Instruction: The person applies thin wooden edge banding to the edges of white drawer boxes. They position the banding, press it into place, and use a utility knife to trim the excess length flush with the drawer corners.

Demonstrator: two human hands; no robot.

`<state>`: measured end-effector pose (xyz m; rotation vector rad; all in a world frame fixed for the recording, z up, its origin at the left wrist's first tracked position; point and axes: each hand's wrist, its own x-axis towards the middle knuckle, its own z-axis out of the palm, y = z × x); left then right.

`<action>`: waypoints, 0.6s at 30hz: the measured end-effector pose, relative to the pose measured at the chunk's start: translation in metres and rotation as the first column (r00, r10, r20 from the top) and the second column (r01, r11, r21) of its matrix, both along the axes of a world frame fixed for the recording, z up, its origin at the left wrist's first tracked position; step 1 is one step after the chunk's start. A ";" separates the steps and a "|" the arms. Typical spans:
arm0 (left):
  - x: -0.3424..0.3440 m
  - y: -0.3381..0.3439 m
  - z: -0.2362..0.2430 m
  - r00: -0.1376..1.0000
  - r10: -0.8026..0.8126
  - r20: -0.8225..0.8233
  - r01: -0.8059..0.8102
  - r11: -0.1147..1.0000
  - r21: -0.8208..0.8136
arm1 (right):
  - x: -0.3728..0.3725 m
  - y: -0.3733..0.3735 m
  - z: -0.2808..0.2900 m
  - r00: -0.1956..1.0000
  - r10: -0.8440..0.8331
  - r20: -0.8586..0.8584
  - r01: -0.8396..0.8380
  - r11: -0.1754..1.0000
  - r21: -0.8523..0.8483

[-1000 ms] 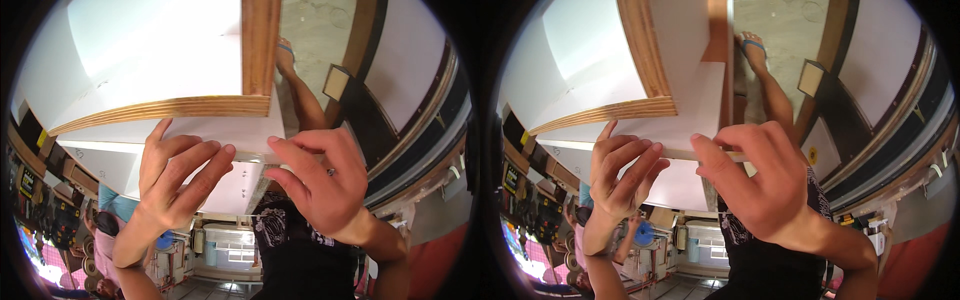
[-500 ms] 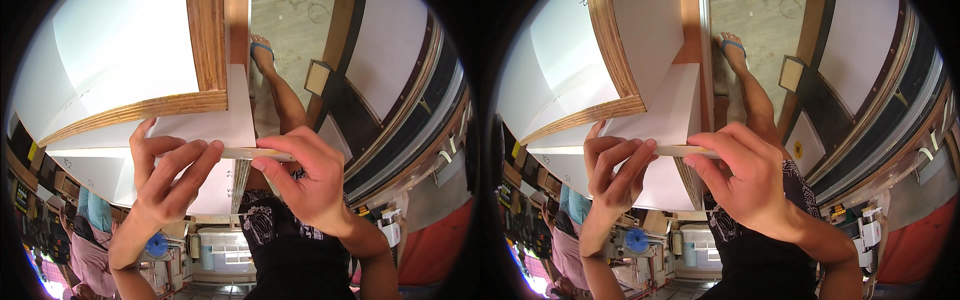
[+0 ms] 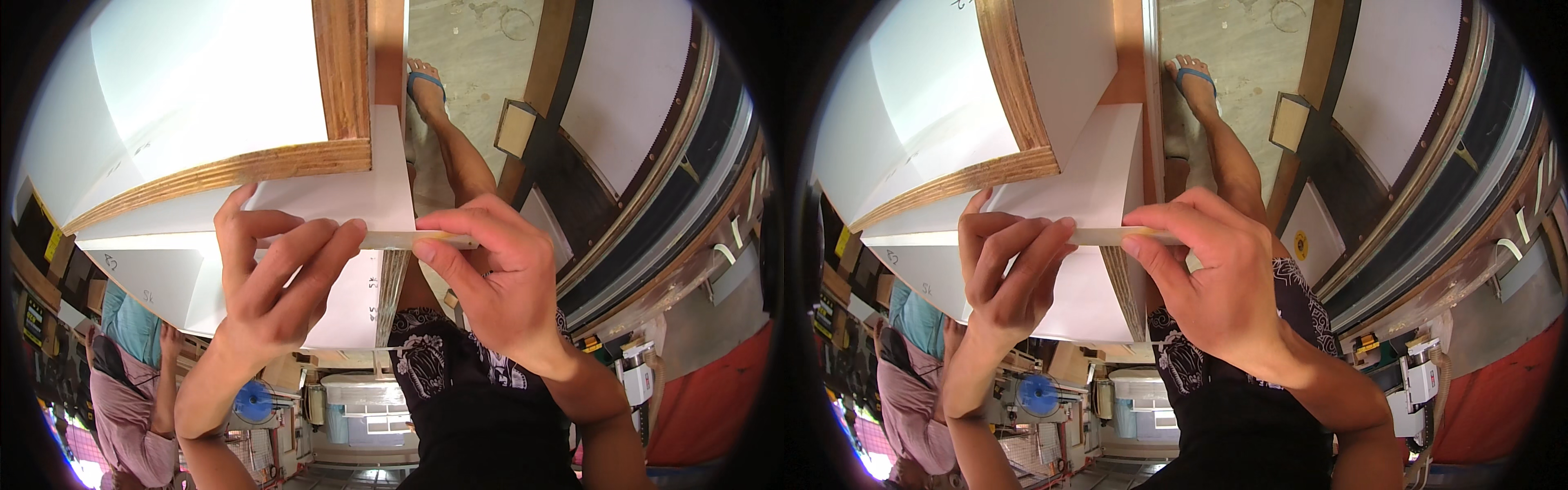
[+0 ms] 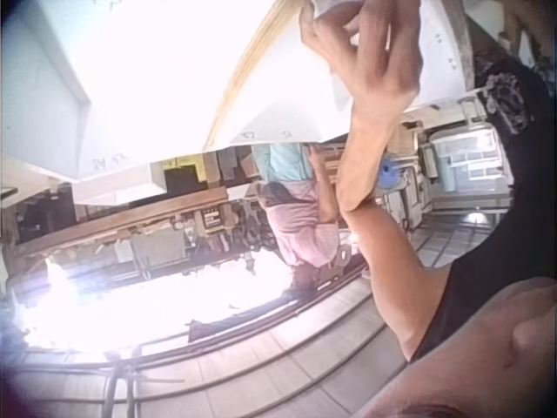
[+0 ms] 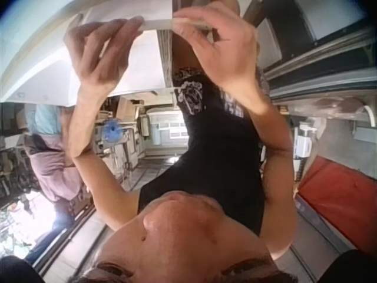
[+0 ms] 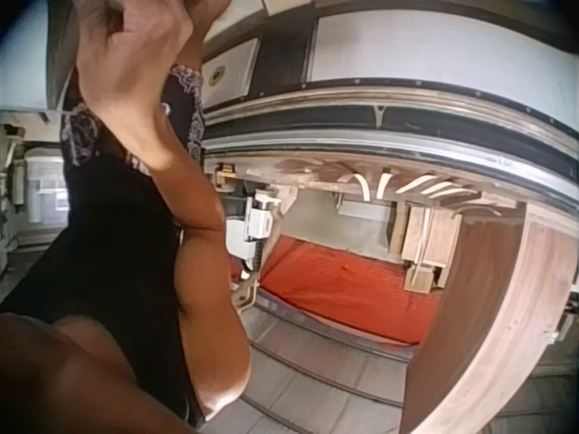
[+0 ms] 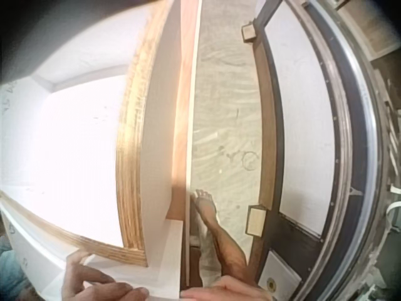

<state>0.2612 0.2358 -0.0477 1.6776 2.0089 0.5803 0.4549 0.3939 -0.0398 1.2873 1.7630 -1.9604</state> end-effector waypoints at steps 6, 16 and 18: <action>0.000 -0.002 -0.004 1.000 0.002 -0.003 -0.002 1.000 0.029 | -0.007 -0.009 -0.001 0.993 -0.065 -0.095 0.081 0.979 0.185; 0.003 -0.018 0.000 0.994 0.098 0.038 -0.104 0.975 0.197 | -0.036 -0.026 0.017 0.999 0.031 -0.042 -0.007 0.881 0.473; 0.008 -0.020 -0.002 0.992 0.129 -0.010 -0.123 0.967 0.221 | -0.036 -0.037 0.022 0.982 0.190 -0.001 -0.144 0.748 0.648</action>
